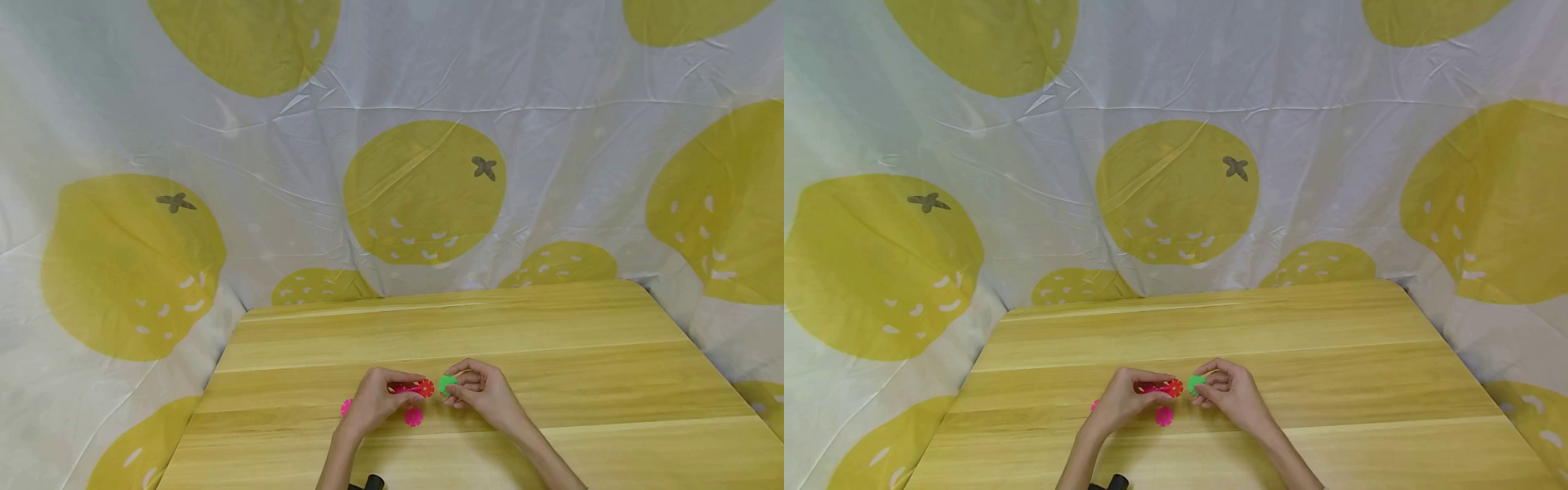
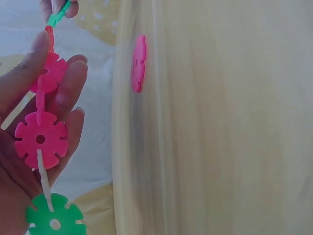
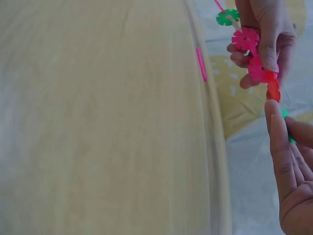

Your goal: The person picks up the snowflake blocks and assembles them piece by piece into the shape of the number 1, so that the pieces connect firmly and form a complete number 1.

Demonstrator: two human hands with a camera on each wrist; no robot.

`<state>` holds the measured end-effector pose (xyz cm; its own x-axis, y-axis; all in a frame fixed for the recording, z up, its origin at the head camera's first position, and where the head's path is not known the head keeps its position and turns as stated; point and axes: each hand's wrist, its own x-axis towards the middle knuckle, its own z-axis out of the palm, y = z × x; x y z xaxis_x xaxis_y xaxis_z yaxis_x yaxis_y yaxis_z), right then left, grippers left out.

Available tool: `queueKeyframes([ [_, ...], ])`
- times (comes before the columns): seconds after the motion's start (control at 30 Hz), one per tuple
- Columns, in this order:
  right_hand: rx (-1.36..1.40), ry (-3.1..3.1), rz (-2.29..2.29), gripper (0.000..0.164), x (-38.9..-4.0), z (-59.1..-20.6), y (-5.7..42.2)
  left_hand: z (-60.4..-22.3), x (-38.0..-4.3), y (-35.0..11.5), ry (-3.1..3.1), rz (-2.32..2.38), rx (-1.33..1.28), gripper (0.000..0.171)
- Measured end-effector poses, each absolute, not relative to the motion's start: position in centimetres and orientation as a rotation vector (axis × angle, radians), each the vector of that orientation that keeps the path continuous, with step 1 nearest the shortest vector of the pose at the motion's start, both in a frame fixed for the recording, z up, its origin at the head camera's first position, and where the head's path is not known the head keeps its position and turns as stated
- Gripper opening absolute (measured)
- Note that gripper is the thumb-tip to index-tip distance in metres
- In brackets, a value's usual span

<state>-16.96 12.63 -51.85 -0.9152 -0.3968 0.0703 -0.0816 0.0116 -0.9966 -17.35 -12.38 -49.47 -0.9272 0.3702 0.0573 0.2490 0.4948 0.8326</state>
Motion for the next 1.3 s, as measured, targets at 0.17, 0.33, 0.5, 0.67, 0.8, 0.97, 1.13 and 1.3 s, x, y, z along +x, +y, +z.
queueKeyframes([
  [0.17,-0.498,2.194,-1.958,0.025,-16.73,-51.86,12.33,-49.45,-17.33,-12.3,2.575,1.434,0.558,0.022],
  [0.33,-0.47,2.304,-1.921,0.019,-16.55,-51.96,12.11,-49.52,-17.29,-12.26,2.571,1.432,0.566,0.022],
  [0.5,-0.459,2.3,-1.931,0.019,-16.54,-52.04,12.07,-49.46,-17.2,-12.31,2.569,1.429,0.578,0.022],
  [0.67,-0.494,2.275,-1.945,0.021,-16.46,-52.05,12.07,-49.31,-17.15,-12.43,2.561,1.428,0.578,0.022],
  [0.8,-0.502,2.268,-1.95,0.019,-16.43,-52.06,12.03,-49.25,-17.19,-12.51,2.558,1.426,0.57,0.022],
  [0.97,-0.493,2.283,-1.958,0.019,-16.43,-52.2,11.95,-49.29,-17.25,-12.54,2.561,1.421,0.561,0.023],
  [1.13,-0.476,2.291,-1.978,0.02,-16.41,-52.46,11.77,-49.32,-17.2,-12.54,2.548,1.425,0.558,0.023],
  [1.3,-0.497,2.267,-1.994,0.023,-16.54,-52.72,11.71,-49.31,-17.14,-12.51,2.524,1.441,0.558,0.023],
])
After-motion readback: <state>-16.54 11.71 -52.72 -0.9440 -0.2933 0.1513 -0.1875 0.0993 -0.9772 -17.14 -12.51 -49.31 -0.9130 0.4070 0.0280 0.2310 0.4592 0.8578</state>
